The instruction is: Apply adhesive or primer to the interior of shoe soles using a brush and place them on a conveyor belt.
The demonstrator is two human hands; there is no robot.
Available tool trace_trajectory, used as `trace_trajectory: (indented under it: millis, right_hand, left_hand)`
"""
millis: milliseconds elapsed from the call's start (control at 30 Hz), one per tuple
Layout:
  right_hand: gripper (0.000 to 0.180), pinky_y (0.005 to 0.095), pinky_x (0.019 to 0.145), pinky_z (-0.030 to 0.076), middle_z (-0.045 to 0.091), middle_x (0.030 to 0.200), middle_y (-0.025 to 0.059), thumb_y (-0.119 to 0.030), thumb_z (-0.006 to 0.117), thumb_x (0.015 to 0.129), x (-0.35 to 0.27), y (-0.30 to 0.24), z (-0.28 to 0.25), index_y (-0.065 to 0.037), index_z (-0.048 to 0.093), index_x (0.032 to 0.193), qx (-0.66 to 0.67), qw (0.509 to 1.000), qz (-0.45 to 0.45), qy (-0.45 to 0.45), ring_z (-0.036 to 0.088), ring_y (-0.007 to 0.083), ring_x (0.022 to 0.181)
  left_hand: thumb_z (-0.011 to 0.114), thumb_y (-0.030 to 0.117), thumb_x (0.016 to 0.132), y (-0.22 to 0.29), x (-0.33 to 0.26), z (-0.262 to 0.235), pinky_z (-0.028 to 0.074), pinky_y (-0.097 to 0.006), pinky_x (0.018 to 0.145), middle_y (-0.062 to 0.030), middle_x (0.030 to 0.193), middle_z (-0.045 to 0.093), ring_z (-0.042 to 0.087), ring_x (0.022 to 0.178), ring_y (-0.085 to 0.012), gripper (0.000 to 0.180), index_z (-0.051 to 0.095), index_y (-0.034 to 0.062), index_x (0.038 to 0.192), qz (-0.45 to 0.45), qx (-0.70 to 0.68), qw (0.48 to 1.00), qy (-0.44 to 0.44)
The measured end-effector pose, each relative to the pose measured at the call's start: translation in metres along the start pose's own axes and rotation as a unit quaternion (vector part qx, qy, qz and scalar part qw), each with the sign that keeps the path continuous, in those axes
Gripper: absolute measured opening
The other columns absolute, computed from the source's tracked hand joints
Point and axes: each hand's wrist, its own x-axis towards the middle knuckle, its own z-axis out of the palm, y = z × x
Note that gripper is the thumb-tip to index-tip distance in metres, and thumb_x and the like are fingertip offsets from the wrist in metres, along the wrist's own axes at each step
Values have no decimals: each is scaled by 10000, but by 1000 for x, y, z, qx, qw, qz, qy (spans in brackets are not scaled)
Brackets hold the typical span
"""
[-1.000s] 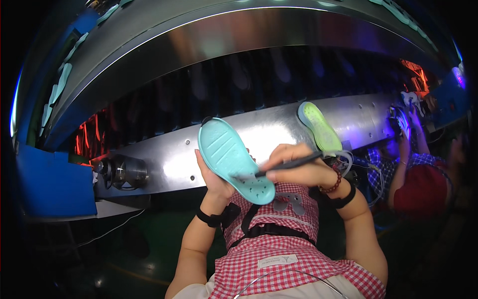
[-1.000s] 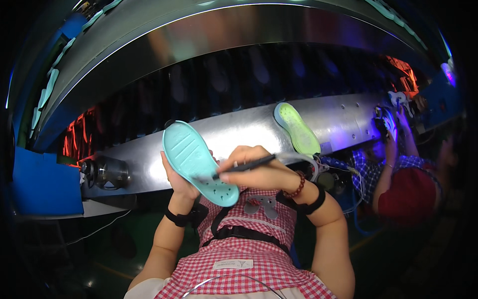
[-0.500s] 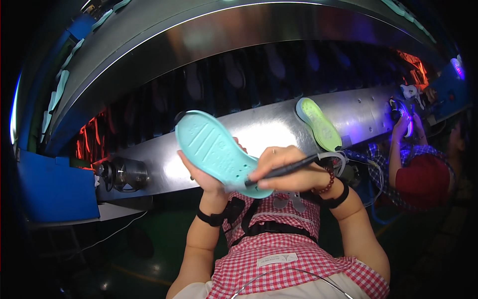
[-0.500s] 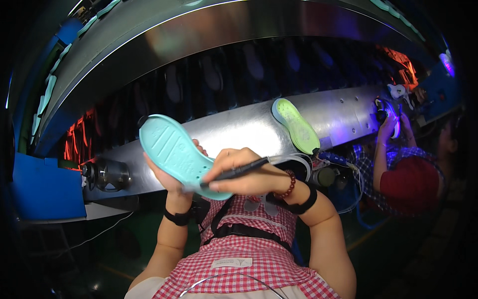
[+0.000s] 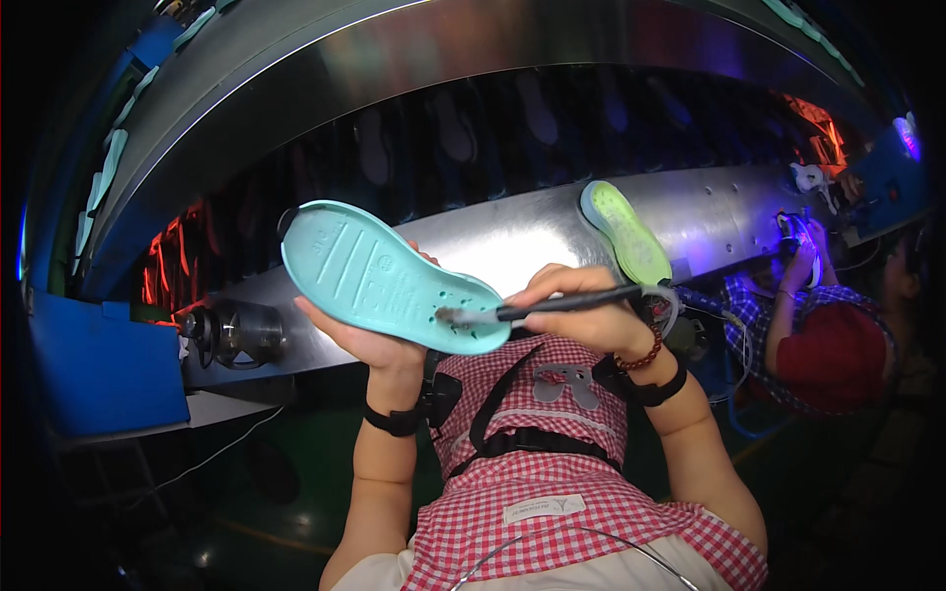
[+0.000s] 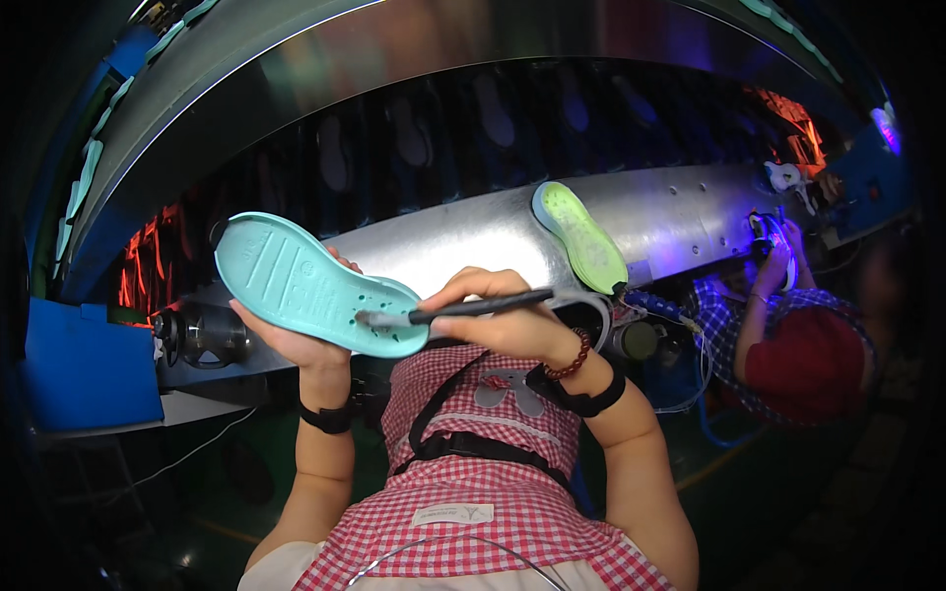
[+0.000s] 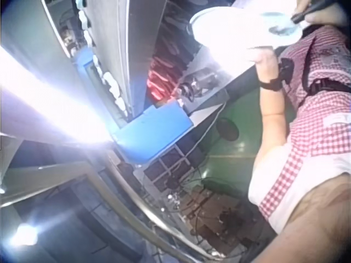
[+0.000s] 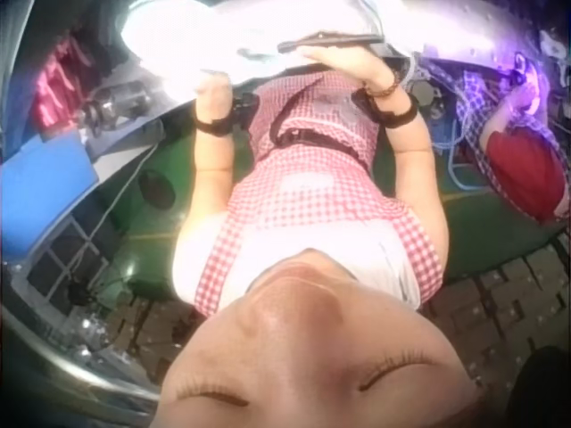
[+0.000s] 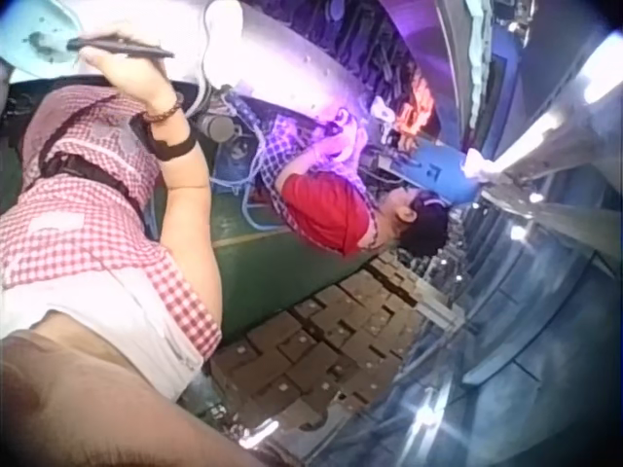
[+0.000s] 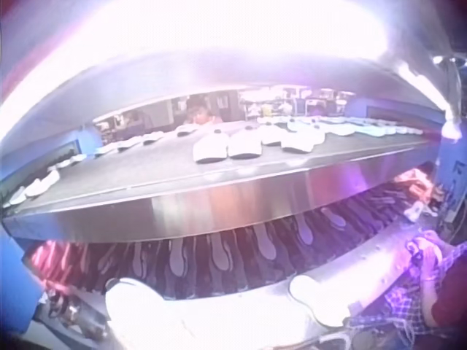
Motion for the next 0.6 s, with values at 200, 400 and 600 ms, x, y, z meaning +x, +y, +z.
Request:
trace_trajectory:
  millis: [200, 400, 600]
  right_hand:
    - [186, 261, 785, 471, 627, 949, 114, 5, 639, 734, 2, 13, -2, 8, 638, 920, 166, 983, -30, -77, 597, 174, 855]
    - [195, 323, 803, 503, 607, 978, 181, -3, 587, 793, -4, 22, 20, 51, 563, 979, 356, 934, 43, 3, 609, 209, 882]
    - [192, 222, 653, 489, 652, 860, 96, -9, 646, 744, -11, -11, 9, 10, 633, 935, 14, 993, -11, -121, 595, 94, 717]
  left_hand:
    - [141, 728, 771, 9, -2, 1, 471, -472, 770, -213, 1014, 556, 568, 869, -334, 852, 419, 63, 1225, -41, -39, 996, -71]
    - [267, 627, 822, -9, -35, -5, 245, -508, 1020, -195, 1350, 296, 310, 1228, -376, 790, 187, 66, 1373, -160, -111, 979, -66]
    - [261, 519, 871, -19, -31, -32, 472, -477, 813, -251, 1162, 481, 559, 960, -355, 668, 301, 23, 1317, -221, -23, 967, -124]
